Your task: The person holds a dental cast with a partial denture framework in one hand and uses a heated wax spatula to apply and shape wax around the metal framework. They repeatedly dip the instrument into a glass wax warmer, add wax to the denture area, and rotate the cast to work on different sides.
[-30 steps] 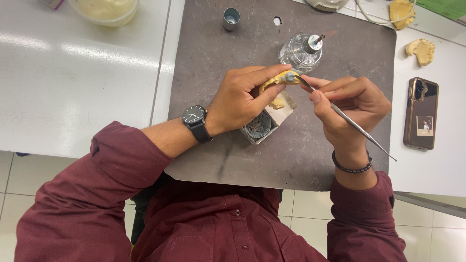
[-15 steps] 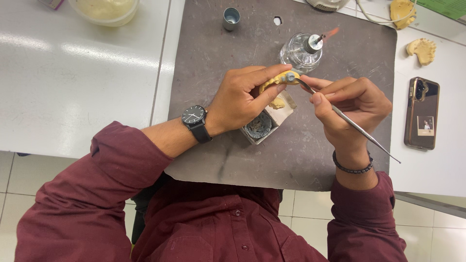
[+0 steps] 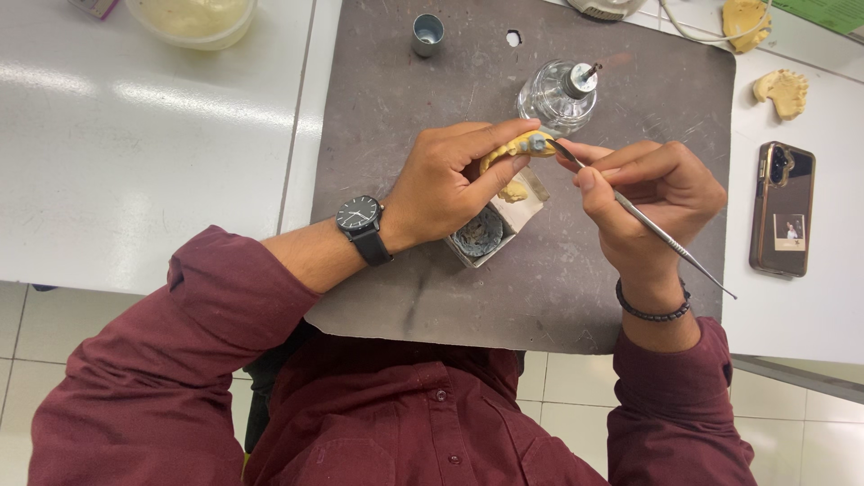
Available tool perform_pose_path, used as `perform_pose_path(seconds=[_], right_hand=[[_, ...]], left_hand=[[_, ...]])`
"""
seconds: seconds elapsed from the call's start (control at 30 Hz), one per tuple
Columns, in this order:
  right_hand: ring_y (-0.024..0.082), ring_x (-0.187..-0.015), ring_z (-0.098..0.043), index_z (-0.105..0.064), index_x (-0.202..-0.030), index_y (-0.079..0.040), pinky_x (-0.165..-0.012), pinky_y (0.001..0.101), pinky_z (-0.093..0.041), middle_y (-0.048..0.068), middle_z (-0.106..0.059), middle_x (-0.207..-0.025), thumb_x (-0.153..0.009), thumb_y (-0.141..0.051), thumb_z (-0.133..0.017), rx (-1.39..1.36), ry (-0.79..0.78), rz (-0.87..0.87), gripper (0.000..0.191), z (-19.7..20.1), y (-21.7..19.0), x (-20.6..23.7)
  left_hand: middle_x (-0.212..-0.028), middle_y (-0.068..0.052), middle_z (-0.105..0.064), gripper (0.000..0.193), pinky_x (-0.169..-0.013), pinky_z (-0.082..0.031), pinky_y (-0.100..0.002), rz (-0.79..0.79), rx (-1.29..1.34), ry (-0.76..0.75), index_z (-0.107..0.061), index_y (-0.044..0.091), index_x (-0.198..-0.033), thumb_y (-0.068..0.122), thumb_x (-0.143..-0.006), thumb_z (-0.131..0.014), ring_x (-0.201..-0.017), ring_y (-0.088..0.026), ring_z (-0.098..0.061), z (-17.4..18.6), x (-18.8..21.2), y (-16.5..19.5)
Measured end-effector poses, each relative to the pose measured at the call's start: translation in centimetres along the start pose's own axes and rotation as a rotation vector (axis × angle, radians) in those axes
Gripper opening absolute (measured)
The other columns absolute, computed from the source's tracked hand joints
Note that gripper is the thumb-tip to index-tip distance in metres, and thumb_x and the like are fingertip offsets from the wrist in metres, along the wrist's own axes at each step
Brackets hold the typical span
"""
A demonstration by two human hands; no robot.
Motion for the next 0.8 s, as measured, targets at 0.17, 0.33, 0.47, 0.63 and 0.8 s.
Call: perform_pose_path(seconds=[0.17, 0.33, 0.47, 0.63, 0.8], right_hand=[[0.021, -0.09, -0.076, -0.056, -0.094, 0.004, -0.103, 0.0461, -0.068, 0.019, -0.071, -0.09, -0.106, 0.009, -0.072, 0.004, -0.007, 0.013, 0.021, 0.03, -0.01, 0.03], [0.021, -0.089, -0.076, -0.056, -0.092, 0.004, -0.103, 0.0467, -0.068, 0.019, -0.071, -0.088, -0.105, 0.009, -0.073, 0.006, -0.009, 0.011, 0.021, 0.04, -0.01, 0.01], [0.024, -0.094, -0.077, -0.057, -0.095, 0.003, -0.101, 0.0456, -0.068, 0.019, -0.071, -0.088, -0.104, 0.01, -0.073, 0.01, -0.015, 0.007, 0.02, 0.06, -0.06, -0.01], [0.023, -0.092, -0.077, -0.057, -0.093, 0.003, -0.101, 0.0458, -0.068, 0.02, -0.071, -0.088, -0.103, 0.011, -0.073, 0.014, -0.019, 0.016, 0.02, 0.06, -0.01, -0.11], [0.023, -0.092, -0.077, -0.057, -0.094, 0.003, -0.101, 0.0461, -0.068, 0.02, -0.071, -0.088, -0.103, 0.011, -0.073, 0.013, -0.014, 0.012, 0.02, 0.01, -0.04, -0.03]], left_hand=[[-0.088, -0.001, -0.071, 0.037, -0.06, -0.046, -0.026, 0.001, 0.009, 0.002, -0.065, 0.013, -0.141, 0.012, -0.104, -0.072, -0.067, -0.007, -0.057, -0.02, 0.05, 0.03], [-0.09, -0.001, -0.072, 0.038, -0.061, -0.047, -0.025, -0.003, 0.007, 0.001, -0.064, 0.013, -0.141, 0.012, -0.104, -0.072, -0.068, -0.007, -0.058, -0.02, 0.03, -0.02], [-0.09, -0.001, -0.072, 0.038, -0.06, -0.047, -0.025, 0.003, 0.003, -0.005, -0.064, 0.013, -0.141, 0.012, -0.104, -0.072, -0.068, -0.007, -0.058, -0.05, -0.01, -0.07], [-0.092, -0.001, -0.073, 0.037, -0.061, -0.047, -0.025, -0.008, -0.001, -0.004, -0.064, 0.013, -0.141, 0.013, -0.105, -0.071, -0.069, -0.006, -0.059, -0.02, -0.02, -0.1], [-0.091, -0.001, -0.073, 0.037, -0.061, -0.047, -0.025, 0.005, 0.001, -0.006, -0.065, 0.013, -0.141, 0.013, -0.104, -0.071, -0.068, -0.007, -0.058, -0.03, 0.0, -0.08]])
Point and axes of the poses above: each hand's wrist, its own x-axis away from the middle knuckle, its own z-axis out of the back of the hand, y = z × x, the point moved 1 cm from there along -x, towards the middle knuckle
